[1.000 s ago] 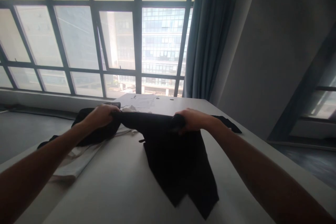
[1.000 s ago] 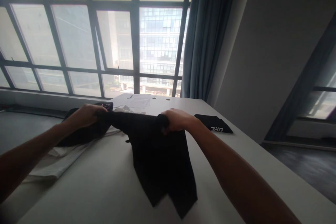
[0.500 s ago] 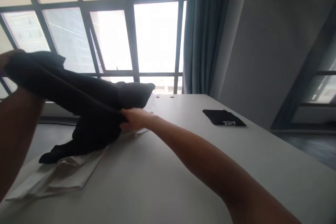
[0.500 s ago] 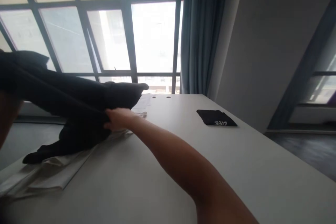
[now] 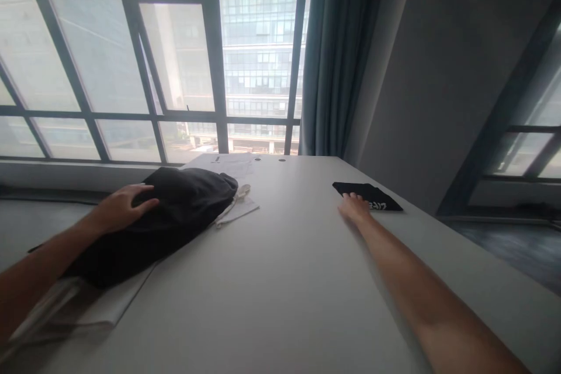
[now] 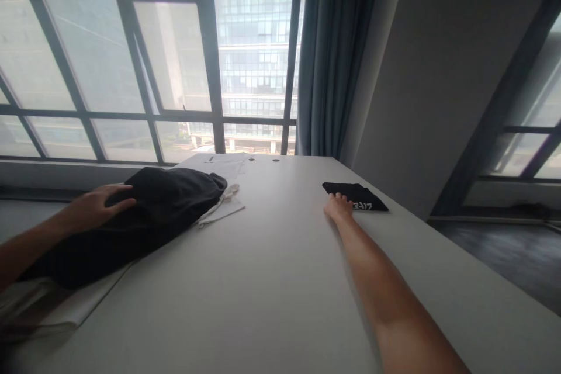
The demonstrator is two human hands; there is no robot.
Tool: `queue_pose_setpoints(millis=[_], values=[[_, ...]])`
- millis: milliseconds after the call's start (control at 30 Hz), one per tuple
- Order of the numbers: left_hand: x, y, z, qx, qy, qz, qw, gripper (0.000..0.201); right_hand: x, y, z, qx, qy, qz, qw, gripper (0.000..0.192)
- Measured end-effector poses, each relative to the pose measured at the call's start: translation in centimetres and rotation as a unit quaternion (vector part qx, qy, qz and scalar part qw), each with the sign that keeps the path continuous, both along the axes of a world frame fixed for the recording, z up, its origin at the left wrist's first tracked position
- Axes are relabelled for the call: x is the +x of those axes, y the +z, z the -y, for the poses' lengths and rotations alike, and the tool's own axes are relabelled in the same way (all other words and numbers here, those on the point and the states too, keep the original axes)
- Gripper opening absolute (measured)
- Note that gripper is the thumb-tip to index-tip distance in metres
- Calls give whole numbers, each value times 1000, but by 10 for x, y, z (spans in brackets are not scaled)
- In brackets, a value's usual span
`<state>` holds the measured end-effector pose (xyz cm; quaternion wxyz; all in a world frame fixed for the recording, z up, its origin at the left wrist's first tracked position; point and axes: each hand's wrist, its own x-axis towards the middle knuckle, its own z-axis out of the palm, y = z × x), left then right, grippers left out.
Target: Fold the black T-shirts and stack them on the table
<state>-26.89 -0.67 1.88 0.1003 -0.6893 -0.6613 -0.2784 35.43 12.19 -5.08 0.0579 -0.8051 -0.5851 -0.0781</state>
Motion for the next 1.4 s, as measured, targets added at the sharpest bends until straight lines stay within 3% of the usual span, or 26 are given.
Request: queue_pose_setpoints(millis=[67,133,233,333,533,700,867,933,1033,1133,1233,1300,1367,1400], values=[[38,-20,-9,-19,-47,-69,996,70,34,-19,-5,43,-60,-31,997,48],[63,-45,-17,-37,-44,-118,991,72,56,-34,-9,76,-79,-59,992,47],[72,-79,-28,-84,14,-159,984,67,70,-44,-15,88,-74,-78,990,42],[66,-97,-34,-95,51,-184,977,65,74,-43,-17,78,-64,-94,990,39],[75,-100,-20,-104,72,-172,977,66,82,-35,-15,38,-34,-78,996,65],[86,-104,-14,-122,89,-158,976,65,77,-35,-18,53,-36,-24,998,42],[90,-98,-25,-158,111,-155,969,60,74,-34,-13,128,-8,-60,990,40],[94,-95,-32,-170,121,-152,966,59,68,-24,-10,201,-16,-112,973,40],[99,-94,-46,-171,137,-135,966,57,47,1,-4,341,-3,-188,921,39],[103,-95,-60,-152,152,-94,972,54,11,35,11,426,94,-242,866,36],[113,-92,-63,-115,141,-26,983,62,-32,76,38,443,187,-281,830,36],[131,-83,-52,-74,76,38,994,73,-61,102,62,429,256,-299,813,35],[160,-71,-28,-38,-56,120,991,78,-89,123,86,389,296,-315,814,35],[177,-64,-12,-24,-134,177,975,76,-102,130,96,356,320,-329,814,35]])
